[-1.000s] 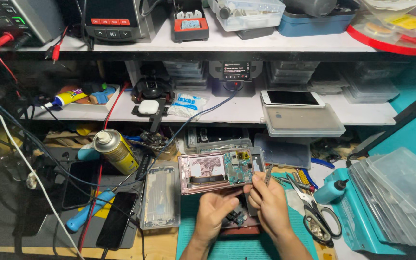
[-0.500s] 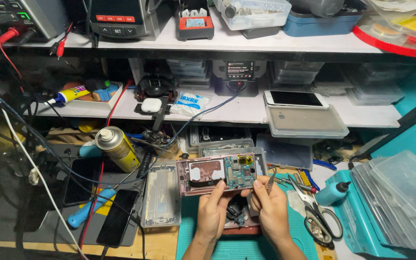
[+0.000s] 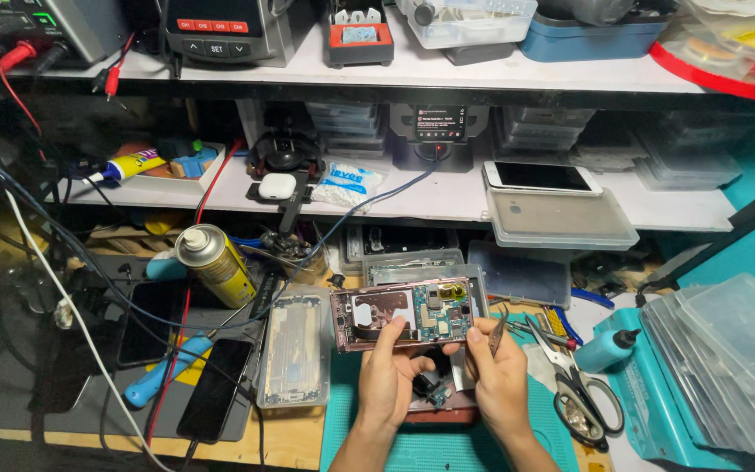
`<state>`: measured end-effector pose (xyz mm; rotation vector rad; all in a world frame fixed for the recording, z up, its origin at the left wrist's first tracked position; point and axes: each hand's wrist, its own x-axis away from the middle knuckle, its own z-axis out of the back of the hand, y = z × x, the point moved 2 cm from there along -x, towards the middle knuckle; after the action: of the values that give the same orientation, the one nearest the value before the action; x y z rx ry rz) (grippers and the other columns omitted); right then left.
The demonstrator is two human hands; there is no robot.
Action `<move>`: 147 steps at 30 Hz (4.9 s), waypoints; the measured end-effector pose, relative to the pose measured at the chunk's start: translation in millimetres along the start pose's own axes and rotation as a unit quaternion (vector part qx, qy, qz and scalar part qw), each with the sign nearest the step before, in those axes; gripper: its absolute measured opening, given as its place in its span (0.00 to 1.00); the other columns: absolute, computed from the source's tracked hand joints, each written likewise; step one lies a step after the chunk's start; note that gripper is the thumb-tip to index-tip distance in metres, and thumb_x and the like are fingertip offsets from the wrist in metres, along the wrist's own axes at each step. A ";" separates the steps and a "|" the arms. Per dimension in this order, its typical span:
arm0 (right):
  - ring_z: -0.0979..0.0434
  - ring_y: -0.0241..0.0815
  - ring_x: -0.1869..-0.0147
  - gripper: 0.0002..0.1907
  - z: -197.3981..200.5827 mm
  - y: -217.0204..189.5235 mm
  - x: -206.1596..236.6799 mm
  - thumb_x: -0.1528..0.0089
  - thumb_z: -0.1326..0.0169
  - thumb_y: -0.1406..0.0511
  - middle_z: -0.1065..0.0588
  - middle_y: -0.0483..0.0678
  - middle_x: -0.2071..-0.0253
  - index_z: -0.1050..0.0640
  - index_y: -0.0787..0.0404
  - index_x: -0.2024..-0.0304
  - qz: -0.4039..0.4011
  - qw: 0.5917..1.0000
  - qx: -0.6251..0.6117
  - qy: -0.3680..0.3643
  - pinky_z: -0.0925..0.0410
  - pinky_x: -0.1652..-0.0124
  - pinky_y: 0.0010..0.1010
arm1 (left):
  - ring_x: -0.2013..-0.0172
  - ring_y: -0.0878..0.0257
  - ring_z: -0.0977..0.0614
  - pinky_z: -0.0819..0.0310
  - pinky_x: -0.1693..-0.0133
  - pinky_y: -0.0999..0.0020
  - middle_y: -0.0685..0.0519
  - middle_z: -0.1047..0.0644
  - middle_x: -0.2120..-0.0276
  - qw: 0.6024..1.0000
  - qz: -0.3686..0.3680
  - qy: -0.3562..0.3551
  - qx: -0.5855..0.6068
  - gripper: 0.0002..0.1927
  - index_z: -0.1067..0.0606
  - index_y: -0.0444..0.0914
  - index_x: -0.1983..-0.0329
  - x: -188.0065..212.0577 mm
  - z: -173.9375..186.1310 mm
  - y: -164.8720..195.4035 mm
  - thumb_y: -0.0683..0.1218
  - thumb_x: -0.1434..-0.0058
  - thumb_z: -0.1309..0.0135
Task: The person disassembles a smartphone, holding the open chassis in one hand while prying at internal components with a small tool. They set the phone down, pick up another phone, and use a screwdriver to work on its internals at the bench.
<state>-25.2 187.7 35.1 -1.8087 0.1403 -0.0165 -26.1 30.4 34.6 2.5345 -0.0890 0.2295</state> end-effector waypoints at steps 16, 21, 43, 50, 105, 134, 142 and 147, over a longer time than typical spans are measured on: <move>0.47 0.25 0.83 0.14 3.4 -0.9 -2.7 0.30 0.56 0.65 0.25 0.49 0.74 0.26 0.71 0.51 -0.033 0.996 -0.083 -0.010 0.53 0.83 0.22 | 0.64 0.61 0.14 0.20 0.65 0.71 0.45 0.16 0.62 0.980 -0.094 -0.052 -0.169 0.11 0.21 0.28 0.54 14.3 -17.0 0.0 0.39 0.37 0.42; 0.47 0.25 0.83 0.14 2.0 -2.3 -1.8 0.31 0.56 0.64 0.23 0.49 0.73 0.26 0.69 0.51 -0.028 0.997 -0.071 -0.002 0.53 0.82 0.21 | 0.68 0.64 0.15 0.22 0.69 0.72 0.48 0.16 0.65 0.986 -0.085 0.012 -0.141 0.10 0.19 0.29 0.57 12.2 -14.0 -2.8 0.41 0.39 0.42; 0.47 0.25 0.83 0.13 2.2 1.6 -4.9 0.30 0.56 0.65 0.22 0.52 0.72 0.26 0.69 0.50 -0.054 0.995 -0.078 -0.019 0.53 0.82 0.21 | 0.66 0.58 0.14 0.18 0.65 0.65 0.44 0.17 0.61 0.992 -0.073 -0.001 -0.101 0.13 0.21 0.29 0.53 -0.6 -1.7 -13.5 0.44 0.33 0.48; 0.36 0.26 0.74 0.12 32.9 -5.7 -22.6 0.31 0.52 0.64 0.26 0.44 0.68 0.28 0.62 0.46 0.033 0.996 0.088 -0.001 0.43 0.75 0.19 | 0.61 0.59 0.14 0.15 0.54 0.62 0.44 0.17 0.59 0.990 -0.062 0.014 -0.128 0.15 0.21 0.24 0.54 -11.2 21.1 -5.3 0.43 0.32 0.47; 0.21 0.42 0.74 0.06 1.7 -84.5 12.0 0.45 0.38 0.72 0.20 0.50 0.73 0.17 0.67 0.64 0.230 0.880 0.408 -0.077 0.31 0.72 0.29 | 0.53 0.68 0.21 0.25 0.49 0.71 0.51 0.19 0.52 0.917 -0.162 -0.101 -0.350 0.15 0.29 0.30 0.41 18.6 -16.9 28.4 0.40 0.29 0.52; 0.21 0.42 0.77 0.05 6.7 -98.6 5.5 0.44 0.39 0.66 0.18 0.49 0.72 0.16 0.61 0.66 0.192 0.850 0.465 -0.154 0.30 0.75 0.29 | 0.67 0.70 0.24 0.26 0.63 0.71 0.50 0.19 0.66 0.861 -0.121 -0.123 -0.478 0.13 0.26 0.31 0.47 24.5 -26.3 49.1 0.41 0.32 0.50; 0.22 0.42 0.81 0.07 13.4 -104.7 -0.8 0.45 0.39 0.64 0.19 0.50 0.77 0.14 0.59 0.68 0.069 0.855 0.485 -0.168 0.31 0.76 0.31 | 0.68 0.69 0.24 0.26 0.65 0.69 0.48 0.19 0.69 0.845 -0.115 -0.146 -0.502 0.11 0.26 0.30 0.51 30.8 -35.1 53.0 0.41 0.33 0.49; 0.21 0.40 0.80 0.07 15.8 -106.1 -0.8 0.45 0.39 0.65 0.19 0.50 0.77 0.14 0.59 0.68 0.076 0.866 0.464 -0.171 0.31 0.77 0.30 | 0.66 0.70 0.23 0.25 0.62 0.70 0.50 0.19 0.67 0.855 -0.118 -0.145 -0.485 0.12 0.25 0.31 0.49 28.3 -28.9 45.2 0.40 0.33 0.49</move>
<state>-15.5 227.9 134.2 -0.8050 0.0090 0.3023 -7.6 9.0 88.3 1.5214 -0.0001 -0.2545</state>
